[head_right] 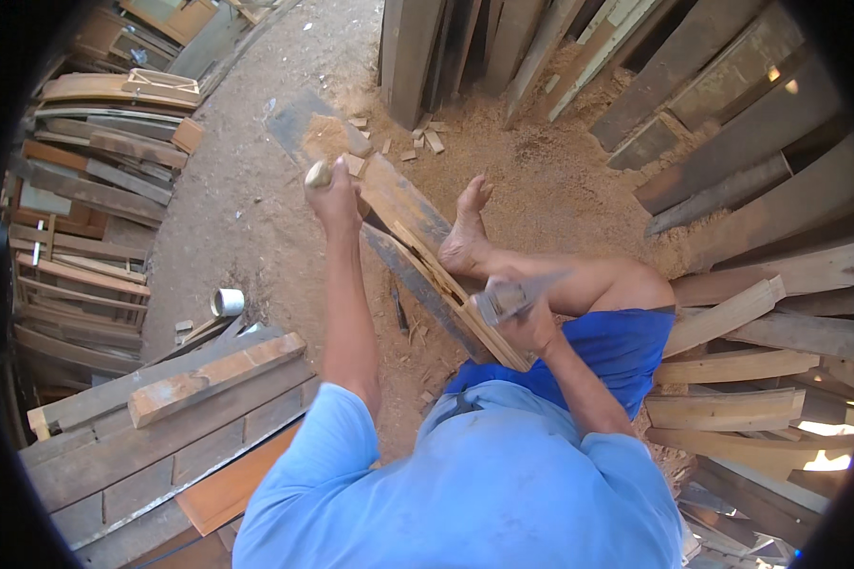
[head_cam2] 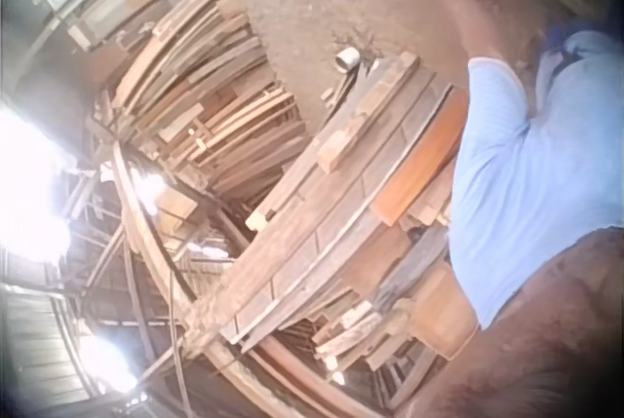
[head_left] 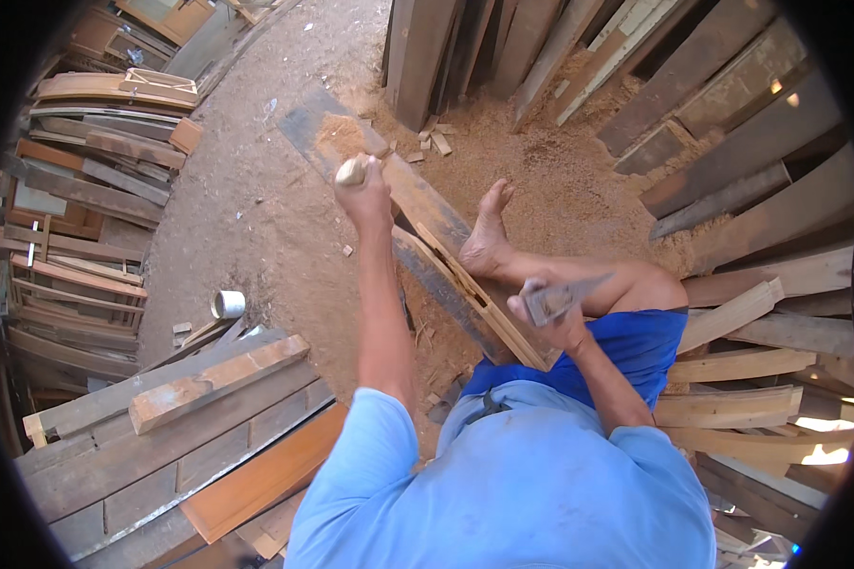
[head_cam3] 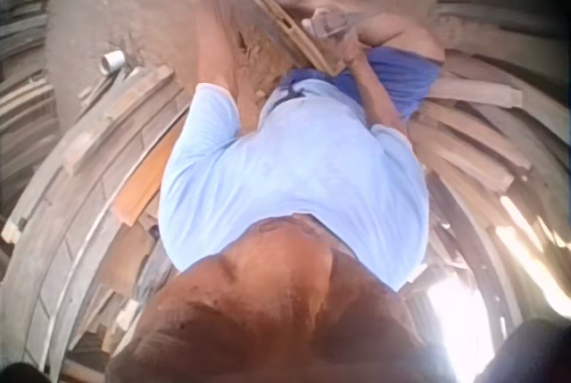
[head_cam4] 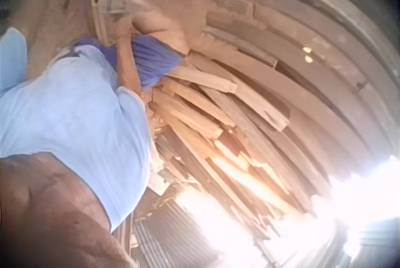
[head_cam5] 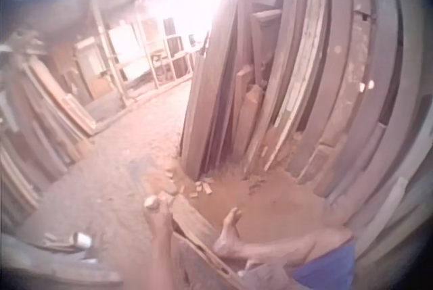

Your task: The person carves a slot into a wooden beam using a chisel and a heavy metal tool as a mallet, then moves several wooden planks around the workshop.

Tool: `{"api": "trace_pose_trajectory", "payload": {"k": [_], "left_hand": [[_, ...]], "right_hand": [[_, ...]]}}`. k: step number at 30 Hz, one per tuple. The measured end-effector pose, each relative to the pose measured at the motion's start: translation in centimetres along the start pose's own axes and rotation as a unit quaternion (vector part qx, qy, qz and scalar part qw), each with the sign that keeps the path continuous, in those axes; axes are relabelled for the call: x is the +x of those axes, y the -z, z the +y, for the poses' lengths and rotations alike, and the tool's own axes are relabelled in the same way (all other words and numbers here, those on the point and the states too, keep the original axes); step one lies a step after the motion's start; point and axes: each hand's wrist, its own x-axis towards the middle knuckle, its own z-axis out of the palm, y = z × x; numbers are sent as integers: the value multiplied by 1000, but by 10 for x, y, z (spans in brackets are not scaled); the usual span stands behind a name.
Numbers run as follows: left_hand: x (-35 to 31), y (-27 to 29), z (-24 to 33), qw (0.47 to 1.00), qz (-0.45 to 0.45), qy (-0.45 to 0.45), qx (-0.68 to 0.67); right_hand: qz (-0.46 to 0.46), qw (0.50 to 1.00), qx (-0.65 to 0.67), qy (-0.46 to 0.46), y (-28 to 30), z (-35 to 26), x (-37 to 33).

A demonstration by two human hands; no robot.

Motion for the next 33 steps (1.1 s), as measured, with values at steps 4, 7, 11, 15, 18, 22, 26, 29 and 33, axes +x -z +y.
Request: {"api": "trace_pose_trajectory", "payload": {"k": [4, 7, 11, 15, 18, 22, 26, 29, 33], "left_hand": [[19, -6, -20, 996, 21, -82, 23], [32, 3, -33, 999, 5, 36, -35], [32, 1, -54, 996, 39, 65, -38], [48, 5, -80, 992, 44, 113, 20], [40, -6, -102, 994, 37, 101, 6], [69, 25, -157, 980, 32, 173, 89], [76, 29, -195, 979, 56, 136, 139], [15, -3, -141, 978, -46, 198, -56], [-13, 29, -7, 937, -141, 244, -205]], "right_hand": [[53, 998, -23, 13, -15, 2, -16], [0, 999, 36, -40, -7, -5, -7], [-29, 999, 37, -11, -13, 3, -7], [-35, 999, 34, -12, -12, 1, -1], [-30, 999, 28, -22, -8, 6, -6], [-44, 998, 42, -35, -10, 2, -10], [-45, 998, 45, -23, -10, 3, -13], [-31, 998, 34, -47, -3, 15, -17], [-51, 996, 61, -35, -9, 2, -8]]}}
